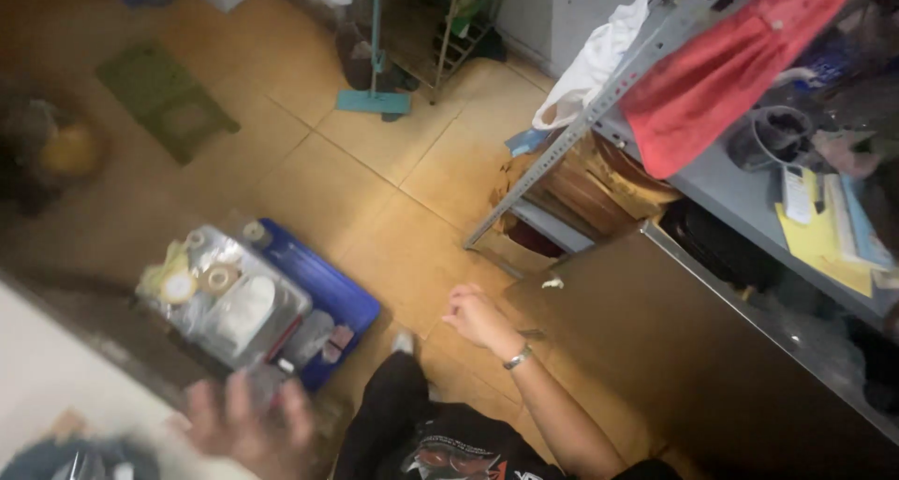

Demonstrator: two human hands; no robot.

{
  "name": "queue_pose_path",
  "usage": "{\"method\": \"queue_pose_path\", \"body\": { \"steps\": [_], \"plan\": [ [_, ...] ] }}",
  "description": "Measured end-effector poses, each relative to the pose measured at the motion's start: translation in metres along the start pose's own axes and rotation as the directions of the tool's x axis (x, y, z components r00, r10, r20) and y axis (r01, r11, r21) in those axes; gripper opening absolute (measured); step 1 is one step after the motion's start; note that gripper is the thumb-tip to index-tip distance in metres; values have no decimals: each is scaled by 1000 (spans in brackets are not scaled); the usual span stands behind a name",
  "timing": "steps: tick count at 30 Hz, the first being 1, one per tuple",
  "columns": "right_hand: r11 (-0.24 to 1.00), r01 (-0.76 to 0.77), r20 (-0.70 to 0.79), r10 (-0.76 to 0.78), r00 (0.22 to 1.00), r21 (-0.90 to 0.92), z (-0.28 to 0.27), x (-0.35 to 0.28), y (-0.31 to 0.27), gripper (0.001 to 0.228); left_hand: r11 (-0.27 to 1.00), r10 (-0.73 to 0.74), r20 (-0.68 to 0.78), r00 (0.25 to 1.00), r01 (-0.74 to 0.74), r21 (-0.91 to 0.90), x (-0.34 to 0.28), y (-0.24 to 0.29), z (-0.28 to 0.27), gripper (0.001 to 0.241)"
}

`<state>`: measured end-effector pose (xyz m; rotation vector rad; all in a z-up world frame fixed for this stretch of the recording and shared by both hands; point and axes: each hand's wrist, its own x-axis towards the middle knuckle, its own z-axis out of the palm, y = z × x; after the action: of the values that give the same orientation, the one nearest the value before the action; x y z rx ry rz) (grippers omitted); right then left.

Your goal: Stirring a custard mixture in a pot on an induction stove and then preparing ingredients on a work table.

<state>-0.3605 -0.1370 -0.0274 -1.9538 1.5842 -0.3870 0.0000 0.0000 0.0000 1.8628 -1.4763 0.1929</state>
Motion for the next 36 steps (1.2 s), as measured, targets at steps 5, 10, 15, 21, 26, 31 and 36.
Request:
{"method": "queue_pose_path", "body": {
  "steps": [5, 10, 15, 21, 26, 31, 36],
  "plan": [
    [993, 117, -5, -117, 993, 30, 0, 118, 49, 14, 998, 3, 210, 978, 9, -58, 84, 70, 167, 66],
    [994, -99, -83, 95, 992, -47, -21, 258, 148, 21, 999, -38, 398, 917, 34, 15, 184, 61, 337, 88],
    [940, -311, -68, 304, 950, -142, -42, 370, 249, 25, 996, 76, 409, 909, -91, 18, 365, 101, 438, 88],
    [890, -452, -72, 448, 891, -64, -124, 457, 285, 23, 965, 257, 403, 878, -211, -154, 494, 182, 563, 77],
    [812, -582, -38, 584, 811, 45, -156, 546, 387, 36, 910, 377, 488, 787, -216, -355, 537, 309, 673, 76],
    [751, -623, -12, 640, 768, 221, -211, 638, 509, 35, 821, 541, 513, 666, -288, -492, 559, 408, 811, 70],
    [675, -431, -226, 658, 718, 599, -237, 666, 602, 26, 696, 663, 592, 459, -87, -713, 599, 536, 926, 56]
  ]
}}
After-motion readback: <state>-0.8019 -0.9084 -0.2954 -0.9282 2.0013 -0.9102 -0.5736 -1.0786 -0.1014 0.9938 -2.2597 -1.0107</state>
